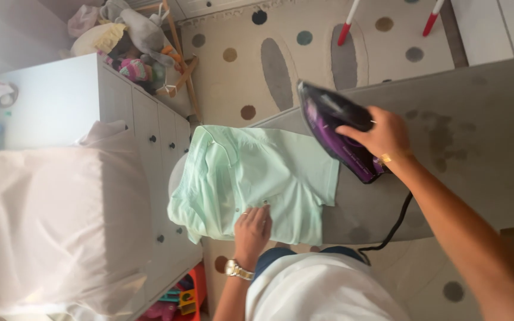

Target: Ironing and folding a light green short-sleeved shirt on an ironing board.

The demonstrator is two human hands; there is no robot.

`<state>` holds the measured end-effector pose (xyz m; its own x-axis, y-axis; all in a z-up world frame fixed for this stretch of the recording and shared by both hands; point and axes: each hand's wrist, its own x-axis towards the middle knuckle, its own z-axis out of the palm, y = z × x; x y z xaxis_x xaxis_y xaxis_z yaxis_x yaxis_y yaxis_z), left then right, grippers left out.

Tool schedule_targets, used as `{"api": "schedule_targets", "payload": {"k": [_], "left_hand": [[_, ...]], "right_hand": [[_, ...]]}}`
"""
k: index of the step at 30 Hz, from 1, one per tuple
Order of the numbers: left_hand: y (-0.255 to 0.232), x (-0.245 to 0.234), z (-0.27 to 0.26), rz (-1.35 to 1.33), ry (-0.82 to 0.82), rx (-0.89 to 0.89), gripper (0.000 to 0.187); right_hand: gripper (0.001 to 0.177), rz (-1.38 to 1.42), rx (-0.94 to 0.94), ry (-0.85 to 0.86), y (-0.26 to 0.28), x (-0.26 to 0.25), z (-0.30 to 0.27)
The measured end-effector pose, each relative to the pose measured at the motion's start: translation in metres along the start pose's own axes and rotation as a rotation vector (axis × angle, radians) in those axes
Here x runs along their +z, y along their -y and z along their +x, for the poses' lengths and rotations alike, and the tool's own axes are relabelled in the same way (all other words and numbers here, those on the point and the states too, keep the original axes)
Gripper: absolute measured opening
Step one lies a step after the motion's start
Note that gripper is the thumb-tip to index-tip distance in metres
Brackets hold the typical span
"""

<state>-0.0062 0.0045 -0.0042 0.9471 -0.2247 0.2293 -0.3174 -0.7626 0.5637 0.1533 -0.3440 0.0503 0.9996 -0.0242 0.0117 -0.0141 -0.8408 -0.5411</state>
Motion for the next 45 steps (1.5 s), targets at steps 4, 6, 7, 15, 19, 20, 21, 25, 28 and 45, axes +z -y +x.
{"api": "schedule_targets", "payload": {"k": [4, 6, 7, 15, 19, 20, 21, 25, 28, 45], "left_hand": [[0.005, 0.007, -0.022, 0.05, 0.034, -0.01, 0.02], [0.002, 0.004, -0.022, 0.072, 0.016, -0.038, 0.02], [0.003, 0.0, -0.022, 0.1, 0.024, -0.037, 0.02], [0.061, -0.011, 0.0, 0.347, -0.155, -0.258, 0.019], [0.134, -0.025, 0.033, 0.422, -0.292, -0.363, 0.034], [0.154, -0.018, 0.04, 0.419, -0.299, -0.351, 0.034], [0.175, -0.014, 0.047, 0.43, -0.306, -0.393, 0.04], [0.26, 0.018, 0.085, 0.35, -0.168, -0.594, 0.072], [0.228, -0.006, 0.107, 0.146, -0.117, -0.648, 0.051], [0.054, -0.308, 0.197, -1.385, 0.128, -0.138, 0.035]], "right_hand": [[0.037, 0.22, 0.022, -0.337, -0.055, -0.027, -0.044], [0.03, 0.48, 0.096, -0.378, -0.071, -0.033, -0.076], [0.024, 0.749, 0.209, -0.432, -0.08, -0.035, -0.091], [0.039, 1.0, 0.209, -0.645, -0.169, 0.006, -0.179], [0.049, 0.907, 0.105, -0.651, -0.169, 0.016, -0.191], [0.049, 0.908, 0.098, -0.664, -0.173, 0.011, -0.184], [0.06, 1.081, 0.219, -0.719, -0.176, 0.011, -0.181], [0.063, 1.344, 0.286, -0.82, -0.218, 0.004, -0.176], [0.067, 1.283, 0.318, -0.98, -0.251, -0.001, -0.172], [0.071, 0.765, -0.263, -0.575, 0.243, 0.084, -0.111]]}}
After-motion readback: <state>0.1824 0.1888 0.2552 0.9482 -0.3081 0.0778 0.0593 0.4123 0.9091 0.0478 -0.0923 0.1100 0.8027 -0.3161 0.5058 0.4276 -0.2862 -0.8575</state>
